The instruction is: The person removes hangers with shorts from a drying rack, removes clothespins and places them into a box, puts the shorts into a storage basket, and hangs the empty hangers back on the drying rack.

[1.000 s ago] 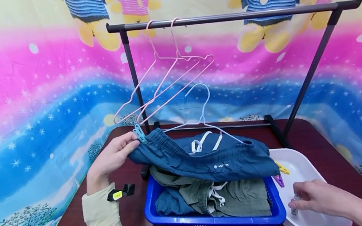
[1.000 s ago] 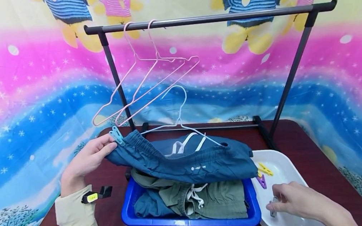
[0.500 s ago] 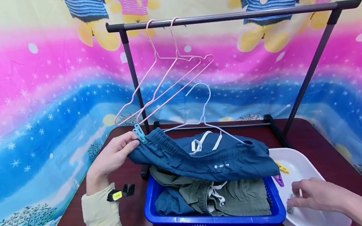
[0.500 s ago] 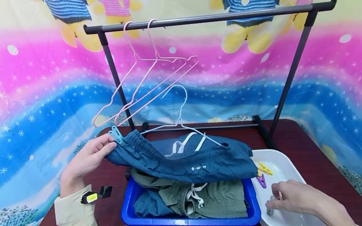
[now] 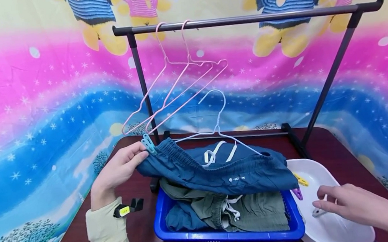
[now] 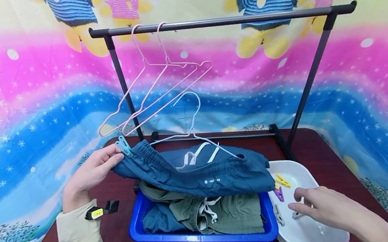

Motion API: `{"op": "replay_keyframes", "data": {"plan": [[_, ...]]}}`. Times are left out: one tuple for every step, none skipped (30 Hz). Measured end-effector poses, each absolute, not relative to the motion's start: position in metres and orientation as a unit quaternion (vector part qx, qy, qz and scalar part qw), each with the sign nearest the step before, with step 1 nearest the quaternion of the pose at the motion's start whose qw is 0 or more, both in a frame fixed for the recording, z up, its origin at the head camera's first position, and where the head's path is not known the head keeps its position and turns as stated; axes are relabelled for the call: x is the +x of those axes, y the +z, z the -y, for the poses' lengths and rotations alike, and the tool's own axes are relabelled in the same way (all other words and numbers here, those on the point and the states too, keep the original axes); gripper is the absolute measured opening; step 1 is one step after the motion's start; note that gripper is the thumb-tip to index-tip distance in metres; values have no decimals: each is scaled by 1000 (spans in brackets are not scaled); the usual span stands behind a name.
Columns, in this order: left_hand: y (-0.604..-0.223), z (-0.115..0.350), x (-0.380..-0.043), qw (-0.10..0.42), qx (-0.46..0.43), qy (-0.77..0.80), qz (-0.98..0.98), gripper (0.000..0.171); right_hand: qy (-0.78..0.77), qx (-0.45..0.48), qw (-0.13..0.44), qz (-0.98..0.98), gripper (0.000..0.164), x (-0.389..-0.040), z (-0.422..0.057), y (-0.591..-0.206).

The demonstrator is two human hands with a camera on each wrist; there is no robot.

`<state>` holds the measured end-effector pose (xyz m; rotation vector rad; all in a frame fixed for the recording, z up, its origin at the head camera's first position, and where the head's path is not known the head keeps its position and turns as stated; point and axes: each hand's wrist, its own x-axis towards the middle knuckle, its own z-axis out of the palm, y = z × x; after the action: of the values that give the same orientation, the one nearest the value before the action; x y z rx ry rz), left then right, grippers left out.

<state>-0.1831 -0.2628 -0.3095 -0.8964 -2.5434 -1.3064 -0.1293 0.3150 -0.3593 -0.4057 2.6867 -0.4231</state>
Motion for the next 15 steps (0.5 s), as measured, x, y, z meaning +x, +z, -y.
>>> {"op": "replay_keyframes", "data": {"plan": [[-309,263,-183,73,-300,-435,846,15,-144,-144,189,-961,26,-128,-314,-356],[-309,262,-183,74,-301,-435,846,15,-134,-147,182,-963,27,-127,-313,-352],[-309,262,-183,76,-302,-435,845,15,-123,-147,173,-966,27,-127,-312,-348],[-309,262,-183,77,-303,-435,844,15,-112,-149,163,-969,28,-126,-310,-345],[-308,261,-182,79,-303,-435,844,15,-101,-153,153,-971,29,-125,-309,-341],[-308,261,-182,80,-303,-435,844,15,-91,-154,143,-973,30,-124,-308,-336],[-308,260,-182,82,-304,-434,844,14,-83,-156,133,-975,31,-124,-306,-332],[-308,260,-182,83,-304,-434,844,14,-77,-157,124,-977,32,-122,-304,-328],[-308,259,-182,84,-305,-433,844,14,-72,-157,114,-978,32,-121,-302,-324],[-308,259,-182,84,-306,-431,845,14,-69,-162,102,-979,32,-119,-300,-320],[-309,258,-182,85,-307,-429,845,14,-68,-165,91,-980,31,-117,-297,-317],[-309,258,-182,86,-306,-427,846,14,-68,-170,79,-980,30,-115,-294,-313],[-309,258,-182,87,-306,-425,847,14,-69,-178,64,-980,28,-113,-291,-310],[-310,258,-182,88,-306,-424,848,14,-71,-187,48,-979,25,-112,-287,-307],[-310,257,-181,89,-305,-423,849,14,-72,-196,34,-977,24,-111,-284,-303]]}}
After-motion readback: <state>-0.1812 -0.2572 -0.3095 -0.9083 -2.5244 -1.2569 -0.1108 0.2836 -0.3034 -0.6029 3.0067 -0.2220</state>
